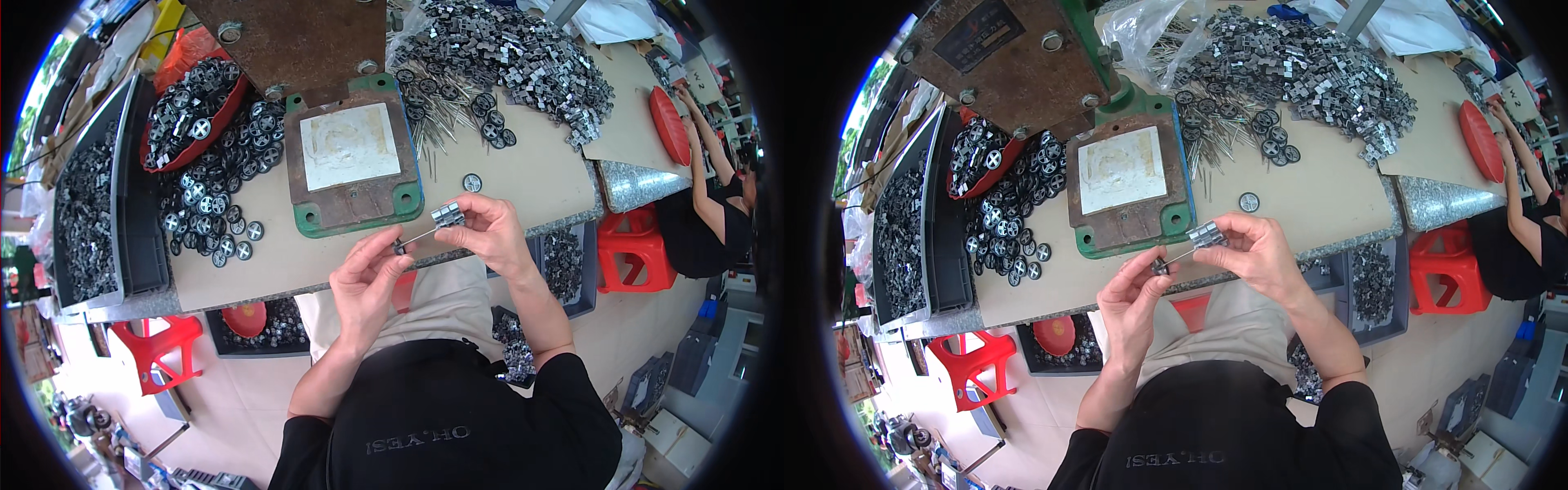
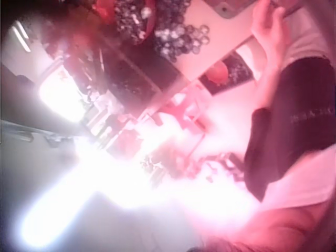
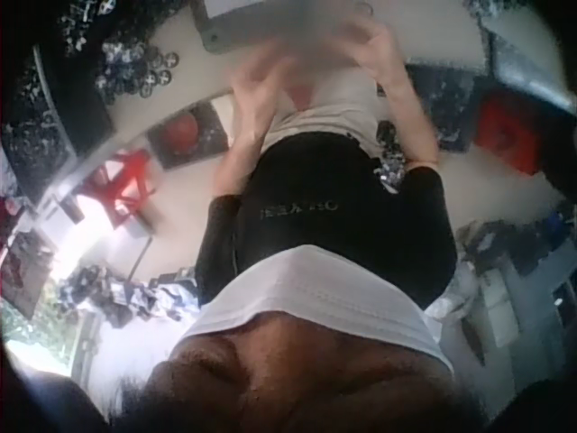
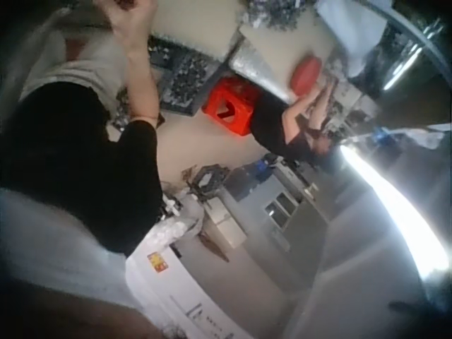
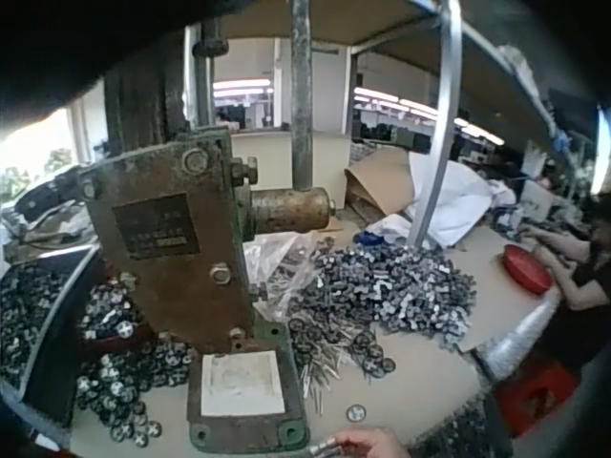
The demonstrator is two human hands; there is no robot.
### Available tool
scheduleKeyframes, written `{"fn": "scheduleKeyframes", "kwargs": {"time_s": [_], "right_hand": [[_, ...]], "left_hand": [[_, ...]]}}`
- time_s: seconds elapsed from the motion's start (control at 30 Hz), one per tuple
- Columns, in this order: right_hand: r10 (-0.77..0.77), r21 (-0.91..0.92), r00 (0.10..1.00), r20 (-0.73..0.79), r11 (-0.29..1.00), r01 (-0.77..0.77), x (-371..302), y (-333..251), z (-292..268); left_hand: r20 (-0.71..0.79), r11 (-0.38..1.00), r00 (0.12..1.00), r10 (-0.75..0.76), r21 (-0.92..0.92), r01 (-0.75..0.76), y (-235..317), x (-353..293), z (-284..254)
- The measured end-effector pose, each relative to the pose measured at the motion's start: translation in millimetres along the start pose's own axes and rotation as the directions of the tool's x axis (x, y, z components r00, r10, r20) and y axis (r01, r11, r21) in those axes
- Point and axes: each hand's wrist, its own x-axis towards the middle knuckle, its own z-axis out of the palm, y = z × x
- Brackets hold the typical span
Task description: The person assembles hardware components by inserting metal rods into wheels, attaching metal brackets, and pressing them together using a manual press machine.
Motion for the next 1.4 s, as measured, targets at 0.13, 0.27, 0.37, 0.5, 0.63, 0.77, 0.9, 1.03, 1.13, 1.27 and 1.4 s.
{"fn": "scheduleKeyframes", "kwargs": {"time_s": [0.13, 0.27, 0.37, 0.5, 0.63, 0.77, 0.9, 1.03, 1.13, 1.27, 1.4], "right_hand": [[0.086, 0.044, 0.996, -0.003, 0.995, -0.086, -0.4, 0.4, 2.5], [0.136, 0.161, 0.989, 0.058, 0.976, -0.144, 0.2, -1.5, -0.9], [-0.157, -0.3, 0.986, 0.047, 0.94, 0.164, 0.7, -3.9, -0.6], [-0.061, 0.051, 0.992, 0.11, 0.997, 0.055, 3.2, -2.1, -4.7], [0.128, -0.072, 0.984, 0.122, 0.99, -0.12, 3.0, -14.5, -7.4], [-0.119, -0.166, 0.991, 0.054, 0.978, 0.127, -0.6, -1.4, -2.9], [-0.252, -0.347, 0.96, 0.122, 0.896, 0.279, 1.6, -7.9, -3.0], [0.03, -0.12, 0.986, 0.164, 0.993, -0.01, 1.5, -2.1, -8.0], [-0.095, -0.163, 0.983, 0.159, 0.979, 0.121, 0.0, -1.6, -3.5], [0.131, 0.03, 0.985, 0.116, 0.99, -0.136, -1.7, -2.0, 1.6], [-0.26, -0.384, 0.956, 0.139, 0.875, 0.294, 0.5, -3.5, 4.8]], "left_hand": [[0.002, 0.987, 0.998, 0.057, 0.152, -0.056, 0.3, -1.8, -2.6], [0.046, 0.999, 0.999, -0.016, -0.034, 0.018, 0.2, 0.2, -6.6], [0.055, 0.998, 0.998, -0.026, -0.05, 0.029, -2.8, -0.5, -8.5], [0.083, 0.951, 0.978, -0.193, -0.229, 0.207, 1.8, 0.0, -9.5], [0.062, 0.91, 0.995, 0.079, 0.403, -0.098, 2.0, -6.0, -7.2], [0.029, 0.975, 1.0, 0.009, 0.221, -0.016, 5.4, 2.6, -7.3], [0.04, 0.967, 0.966, -0.254, -0.011, 0.255, 4.8, -0.6, -8.5], [0.06, 0.795, 0.988, 0.142, 0.587, -0.15, 14.6, -6.4, 0.7], [0.011, 0.965, 0.967, -0.255, -0.055, 0.256, 6.1, 3.5, -5.2], [0.157, 0.723, 0.923, 0.352, 0.581, -0.374, -0.8, 0.0, -5.7], [0.03, 0.975, 0.982, -0.187, -0.114, 0.19, -2.3, 0.5, -11.1]]}}
